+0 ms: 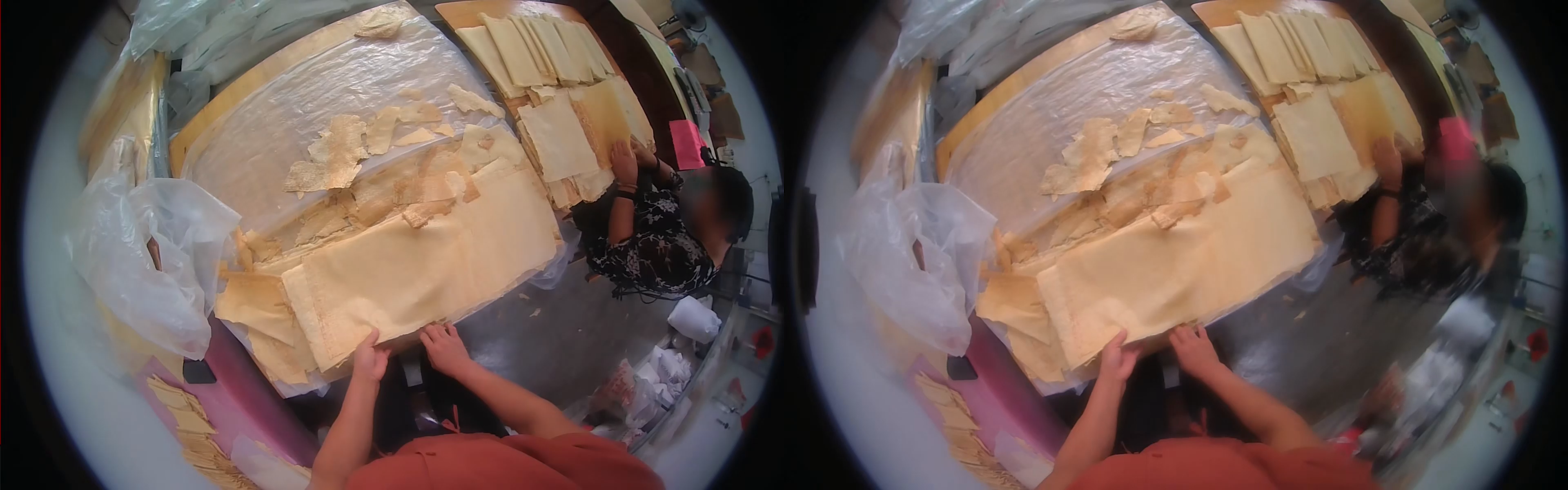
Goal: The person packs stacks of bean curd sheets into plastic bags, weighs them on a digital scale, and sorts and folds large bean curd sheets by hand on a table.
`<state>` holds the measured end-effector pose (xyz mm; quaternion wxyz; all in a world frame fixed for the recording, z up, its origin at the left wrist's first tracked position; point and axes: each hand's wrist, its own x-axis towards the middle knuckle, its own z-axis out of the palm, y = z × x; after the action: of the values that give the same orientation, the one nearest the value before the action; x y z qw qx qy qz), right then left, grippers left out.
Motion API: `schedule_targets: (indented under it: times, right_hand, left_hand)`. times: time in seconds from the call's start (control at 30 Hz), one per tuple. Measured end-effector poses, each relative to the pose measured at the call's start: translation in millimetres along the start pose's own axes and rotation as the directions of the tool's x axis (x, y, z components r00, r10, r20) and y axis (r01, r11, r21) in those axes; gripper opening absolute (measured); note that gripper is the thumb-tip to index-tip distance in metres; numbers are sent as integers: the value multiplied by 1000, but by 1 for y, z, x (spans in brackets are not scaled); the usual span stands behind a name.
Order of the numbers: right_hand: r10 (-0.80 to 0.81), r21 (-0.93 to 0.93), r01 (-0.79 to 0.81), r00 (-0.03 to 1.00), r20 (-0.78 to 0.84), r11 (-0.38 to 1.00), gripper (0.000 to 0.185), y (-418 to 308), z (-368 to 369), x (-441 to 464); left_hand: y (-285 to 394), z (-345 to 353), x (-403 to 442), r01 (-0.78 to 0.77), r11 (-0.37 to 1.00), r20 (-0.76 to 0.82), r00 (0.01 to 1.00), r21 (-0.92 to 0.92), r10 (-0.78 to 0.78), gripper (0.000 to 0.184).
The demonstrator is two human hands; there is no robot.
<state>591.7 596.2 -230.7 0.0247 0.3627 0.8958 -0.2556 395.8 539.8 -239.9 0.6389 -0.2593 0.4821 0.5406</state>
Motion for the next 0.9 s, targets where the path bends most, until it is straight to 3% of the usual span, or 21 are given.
schedule_targets:
  times: [0.13, 0.23, 0.3, 0.33, 0.37, 0.4, 0.43, 0.47, 0.53, 0.7, 0.77, 0.9]
  right_hand:
    - [2, -52, 1, 998, 58, 999, 36, 2, 3, -2]
    - [65, 45, -68, 996, 64, 997, 37, 3, 8, 1]
    - [237, 378, -252, 968, 87, 891, 36, 8, 4, 5]
    - [241, 377, -255, 967, 84, 890, 36, 16, 4, 7]
    - [508, 676, -521, 826, 244, 521, 33, 27, 6, 11]
    - [622, 787, -617, 615, 484, -2, 30, 37, 7, 14]
    - [666, 846, -408, 531, 525, -343, 26, 36, -11, 17]
    - [667, 848, -403, 532, 522, -343, 26, 45, -11, 17]
    - [676, 792, -54, 487, 553, -608, 25, 73, -5, 11]
    - [733, 742, 198, 447, 513, -640, 27, 125, -8, 7]
    - [820, 779, 276, 300, 487, -563, 27, 142, -25, 11]
    - [858, 815, 270, 187, 478, -513, 26, 179, -37, 11]
  left_hand:
    - [3, 19, -14, -80, 997, -18, 997, 15, 80, 31]
    - [9, 24, -18, -73, 990, 84, 993, -121, 83, 32]
    - [12, 32, -18, -73, 980, 15, 997, -183, 77, 31]
    - [14, 34, -18, -71, 981, 18, 997, -180, 75, 31]
    - [18, 35, -20, -80, 977, 28, 996, -200, 87, 31]
    - [22, 35, -22, -91, 971, 37, 994, -222, 102, 31]
    - [24, 32, -20, -86, 974, 17, 996, -207, 92, 32]
    - [27, 28, -18, -87, 975, 21, 995, -204, 93, 32]
    - [32, 22, -12, -61, 994, 7, 998, -92, 62, 32]
    - [27, -19, 10, -52, 984, -94, 993, 172, 69, 36]
    - [23, -20, 7, -28, 965, -140, 988, 260, 66, 37]
    - [19, -12, -3, -17, 938, -162, 984, 345, 78, 42]
